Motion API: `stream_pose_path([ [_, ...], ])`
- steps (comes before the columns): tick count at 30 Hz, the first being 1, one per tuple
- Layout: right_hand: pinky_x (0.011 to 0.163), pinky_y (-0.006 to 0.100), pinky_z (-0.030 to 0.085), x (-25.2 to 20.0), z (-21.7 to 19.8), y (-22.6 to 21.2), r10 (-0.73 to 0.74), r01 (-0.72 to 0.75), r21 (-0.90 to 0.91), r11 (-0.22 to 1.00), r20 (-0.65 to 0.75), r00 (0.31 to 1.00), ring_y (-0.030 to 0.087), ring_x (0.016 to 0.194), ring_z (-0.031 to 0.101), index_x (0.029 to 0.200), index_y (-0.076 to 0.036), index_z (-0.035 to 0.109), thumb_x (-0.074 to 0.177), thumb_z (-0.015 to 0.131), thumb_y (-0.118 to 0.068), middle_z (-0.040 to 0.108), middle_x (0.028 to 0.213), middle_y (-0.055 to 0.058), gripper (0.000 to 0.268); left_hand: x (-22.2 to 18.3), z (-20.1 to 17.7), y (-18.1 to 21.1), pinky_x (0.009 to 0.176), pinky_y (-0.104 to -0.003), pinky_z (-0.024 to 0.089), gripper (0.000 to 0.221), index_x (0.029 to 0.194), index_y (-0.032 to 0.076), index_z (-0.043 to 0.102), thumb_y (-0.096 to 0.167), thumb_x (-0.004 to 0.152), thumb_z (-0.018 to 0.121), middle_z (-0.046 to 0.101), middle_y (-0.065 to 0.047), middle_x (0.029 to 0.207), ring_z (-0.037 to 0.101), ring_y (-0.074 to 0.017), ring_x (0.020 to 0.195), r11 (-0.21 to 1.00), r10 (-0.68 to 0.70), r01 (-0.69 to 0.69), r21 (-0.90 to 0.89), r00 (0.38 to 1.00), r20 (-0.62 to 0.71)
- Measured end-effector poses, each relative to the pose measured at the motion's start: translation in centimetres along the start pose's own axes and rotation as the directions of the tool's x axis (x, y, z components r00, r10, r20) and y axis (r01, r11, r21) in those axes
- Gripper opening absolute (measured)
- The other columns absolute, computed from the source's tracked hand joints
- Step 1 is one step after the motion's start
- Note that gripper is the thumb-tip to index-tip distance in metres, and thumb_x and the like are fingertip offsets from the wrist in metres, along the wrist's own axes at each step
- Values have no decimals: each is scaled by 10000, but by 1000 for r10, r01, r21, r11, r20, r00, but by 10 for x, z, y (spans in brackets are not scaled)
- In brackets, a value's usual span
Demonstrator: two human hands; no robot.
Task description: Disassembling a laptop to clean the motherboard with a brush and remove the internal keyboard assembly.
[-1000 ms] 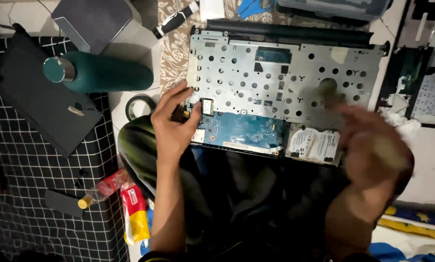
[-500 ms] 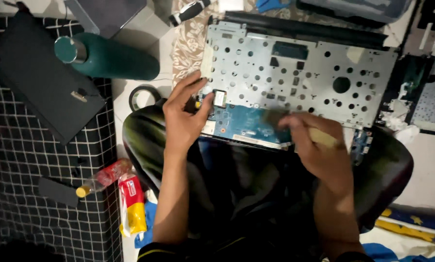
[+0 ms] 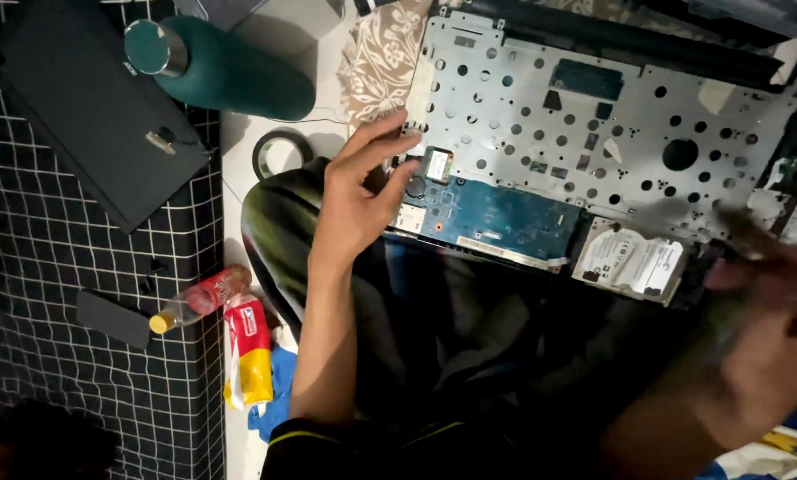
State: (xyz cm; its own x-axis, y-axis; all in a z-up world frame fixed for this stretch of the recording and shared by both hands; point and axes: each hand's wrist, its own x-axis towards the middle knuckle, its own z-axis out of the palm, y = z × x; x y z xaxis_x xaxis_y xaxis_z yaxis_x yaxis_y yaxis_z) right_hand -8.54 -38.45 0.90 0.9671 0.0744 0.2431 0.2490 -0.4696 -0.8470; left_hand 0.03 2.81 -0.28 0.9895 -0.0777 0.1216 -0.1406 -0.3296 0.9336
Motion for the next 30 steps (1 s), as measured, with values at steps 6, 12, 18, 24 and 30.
stream_pose_path([
  [6,696,402,495,-8,41,-38,20,-47,-107,993,-235,972,337,827,618,1248,136,511,1131,454,-200,553,1156,277,360,0,-8,4,1172,-453,522,257,1295,52,686,93,1042,665,597,-163,1447,585,-324,1386,999,-31,32,-27,998,57],
  [12,777,404,495,8,20,-36,507,-603,-353,715,-332,796,249,876,639,1443,-19,569,1282,426,-196,638,1031,178,279,-7,-23,20,926,-364,508,257,1289,23,680,114,1055,625,668,-118,1187,630,-250,1061,997,-20,19,73,1000,19],
  [18,797,297,480,13,8,3,640,-702,-288,652,-287,712,124,943,583,1319,-198,686,1243,678,-288,650,1150,1,118,-14,-12,11,858,-359,524,205,1143,24,752,86,951,787,731,-89,1038,670,-222,938,989,-2,8,151,999,-43],
  [24,636,275,421,20,0,26,711,-777,-165,608,-322,625,81,702,517,1151,-232,652,1207,774,-302,583,876,-50,151,-15,-3,9,962,-395,499,133,1069,54,800,62,936,794,744,-89,1087,703,-239,1040,976,5,22,215,993,-122],
  [30,693,194,454,6,-15,62,664,-665,118,738,-302,684,71,796,515,1206,-230,568,1171,732,-243,530,1109,-71,168,-16,-4,5,948,-407,522,128,1065,54,804,73,938,797,756,-96,1100,708,-256,1042,965,31,2,262,992,-120],
])
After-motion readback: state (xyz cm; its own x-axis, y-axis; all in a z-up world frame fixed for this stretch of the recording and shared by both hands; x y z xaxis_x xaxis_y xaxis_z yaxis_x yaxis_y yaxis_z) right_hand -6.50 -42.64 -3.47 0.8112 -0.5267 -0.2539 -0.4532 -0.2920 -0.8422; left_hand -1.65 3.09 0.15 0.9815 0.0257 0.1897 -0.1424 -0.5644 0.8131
